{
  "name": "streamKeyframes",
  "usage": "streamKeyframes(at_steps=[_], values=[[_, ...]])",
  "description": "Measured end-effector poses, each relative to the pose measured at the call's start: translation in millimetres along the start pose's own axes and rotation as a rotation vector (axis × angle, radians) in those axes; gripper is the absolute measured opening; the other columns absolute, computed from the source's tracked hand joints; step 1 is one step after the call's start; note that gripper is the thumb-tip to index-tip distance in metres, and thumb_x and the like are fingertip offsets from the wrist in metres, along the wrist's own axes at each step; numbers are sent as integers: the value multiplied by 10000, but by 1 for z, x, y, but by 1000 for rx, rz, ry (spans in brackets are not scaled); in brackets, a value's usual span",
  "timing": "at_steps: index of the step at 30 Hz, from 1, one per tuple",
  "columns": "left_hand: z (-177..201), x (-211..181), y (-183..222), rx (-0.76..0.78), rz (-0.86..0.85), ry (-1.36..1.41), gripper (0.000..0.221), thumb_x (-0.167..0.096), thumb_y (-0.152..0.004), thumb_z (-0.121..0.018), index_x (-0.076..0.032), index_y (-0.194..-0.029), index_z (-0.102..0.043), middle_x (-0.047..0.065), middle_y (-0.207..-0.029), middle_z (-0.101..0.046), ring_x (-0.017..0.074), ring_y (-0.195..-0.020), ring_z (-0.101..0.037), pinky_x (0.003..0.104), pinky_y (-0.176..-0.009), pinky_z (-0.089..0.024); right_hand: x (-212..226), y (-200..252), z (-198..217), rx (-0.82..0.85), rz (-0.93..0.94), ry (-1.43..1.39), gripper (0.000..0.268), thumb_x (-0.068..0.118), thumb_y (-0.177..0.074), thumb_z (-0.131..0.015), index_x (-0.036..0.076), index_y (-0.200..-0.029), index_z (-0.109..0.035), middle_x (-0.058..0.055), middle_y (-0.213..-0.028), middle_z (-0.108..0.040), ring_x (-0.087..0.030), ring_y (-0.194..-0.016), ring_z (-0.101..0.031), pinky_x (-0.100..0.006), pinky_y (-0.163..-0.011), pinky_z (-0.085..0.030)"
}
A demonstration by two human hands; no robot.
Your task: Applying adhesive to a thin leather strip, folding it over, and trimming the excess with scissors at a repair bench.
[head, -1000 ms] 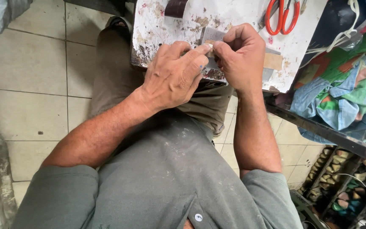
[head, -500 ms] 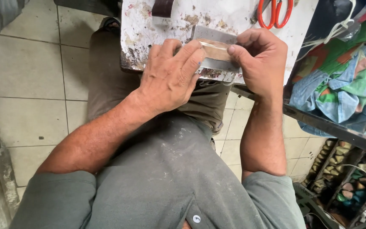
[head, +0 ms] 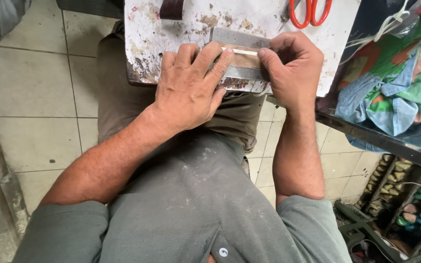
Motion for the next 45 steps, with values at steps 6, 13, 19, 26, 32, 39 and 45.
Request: streamKeyframes(at_steps=[6,13,19,26,32,39,45], values=[[-5,-1,0,41,19,-27,758,-489,-824,-876,-138,-1430,-587,11,-1397,-484,251,-1024,-485,390,-701,-363,-2,1,-3,-5,-38,-14,152,-20,-923,-770,75,-928,-651,-1,-867,-623,-95,-776,-550,-230,-687,-483],[-7,-1,0,48,19,-48,766,-482,-830,-871,-144,-1447,-567,14,-1395,-468,262,-1024,-497,396,-703,-352,-3,3,-4,-22,-19,1,146,-12,-920,-767,77,-947,-655,-11,-878,-613,-99,-771,-539,-231,-679,-470],[-3,-2,-1,17,13,-41,759,-470,-815,-892,-134,-1422,-584,19,-1383,-493,262,-1020,-515,397,-705,-346,-3,4,-4,-22,-1,-1,144,-7,-931,-770,79,-947,-655,-5,-858,-592,-100,-765,-518,-236,-668,-450],[-4,0,2,25,-1,-55,749,-503,-838,-890,-143,-1418,-582,9,-1402,-499,251,-1041,-516,393,-719,-372,-7,4,-5,-37,-22,-40,143,0,-925,-768,77,-953,-650,-5,-867,-612,-92,-767,-540,-229,-670,-470],[-3,0,4,-14,-33,-32,694,-496,-856,-890,-135,-1376,-604,26,-1395,-529,254,-1015,-525,390,-720,-370,-7,5,-5,-49,-15,-63,146,-1,-922,-761,78,-936,-638,-3,-867,-601,-94,-778,-533,-229,-679,-466],[-2,-1,9,-124,-101,-99,559,-520,-913,-855,-143,-1287,-676,40,-1369,-583,235,-1005,-566,361,-716,-370,-10,7,-5,-79,26,-82,143,-1,-920,-780,60,-958,-657,-24,-888,-619,-121,-815,-566,-246,-712,-495],[-6,-2,12,-157,-125,-165,563,-553,-898,-823,-162,-1284,-696,31,-1363,-571,215,-984,-555,352,-715,-358,-11,8,-5,-89,84,-92,164,-25,-910,-784,63,-935,-648,-26,-877,-612,-134,-823,-570,-261,-738,-492]])
Point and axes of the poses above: each hand's wrist, its own y-axis away from the middle knuckle, its own z-axis out of the back of the hand, x = y × z, the point moved 6 cm from there along -y, towards the middle knuckle
